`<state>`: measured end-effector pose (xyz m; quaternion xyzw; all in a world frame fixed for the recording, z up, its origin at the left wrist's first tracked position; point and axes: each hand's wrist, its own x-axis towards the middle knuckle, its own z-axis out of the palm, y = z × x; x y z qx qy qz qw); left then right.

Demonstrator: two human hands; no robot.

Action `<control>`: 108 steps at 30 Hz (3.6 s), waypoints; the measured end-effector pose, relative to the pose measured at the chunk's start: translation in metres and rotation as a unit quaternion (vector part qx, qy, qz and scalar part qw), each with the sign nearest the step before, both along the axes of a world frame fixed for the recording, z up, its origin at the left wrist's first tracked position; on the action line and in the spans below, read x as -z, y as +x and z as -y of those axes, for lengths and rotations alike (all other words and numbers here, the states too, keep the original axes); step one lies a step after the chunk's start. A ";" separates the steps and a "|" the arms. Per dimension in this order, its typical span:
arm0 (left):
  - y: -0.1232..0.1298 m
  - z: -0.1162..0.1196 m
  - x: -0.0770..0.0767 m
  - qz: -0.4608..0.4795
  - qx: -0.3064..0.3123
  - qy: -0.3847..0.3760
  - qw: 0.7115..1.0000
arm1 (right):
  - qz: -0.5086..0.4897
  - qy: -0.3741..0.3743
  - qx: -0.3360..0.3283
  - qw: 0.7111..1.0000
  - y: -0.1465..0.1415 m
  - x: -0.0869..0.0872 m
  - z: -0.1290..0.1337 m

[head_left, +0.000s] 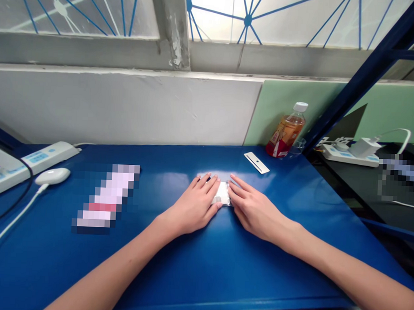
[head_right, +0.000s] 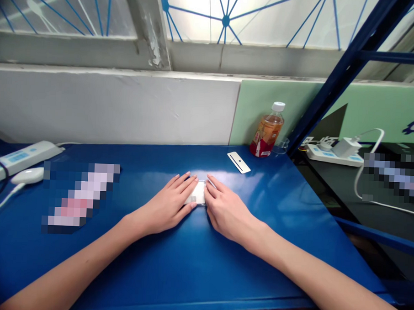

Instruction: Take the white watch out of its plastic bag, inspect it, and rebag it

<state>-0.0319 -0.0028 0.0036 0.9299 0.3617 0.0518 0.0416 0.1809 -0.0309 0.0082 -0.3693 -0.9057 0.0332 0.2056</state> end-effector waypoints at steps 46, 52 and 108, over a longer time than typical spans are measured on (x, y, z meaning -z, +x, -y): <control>-0.010 0.000 -0.005 0.132 0.012 -0.042 0.990 | -0.381 -0.279 0.137 0.870 0.023 0.006 -0.035; -0.012 -0.004 0.001 0.120 -0.022 -0.056 0.991 | -0.093 -0.065 0.013 0.993 0.038 -0.001 -0.029; -0.025 -0.013 -0.008 0.059 -0.018 -0.104 0.993 | 0.040 -0.182 0.029 0.982 0.041 0.009 -0.029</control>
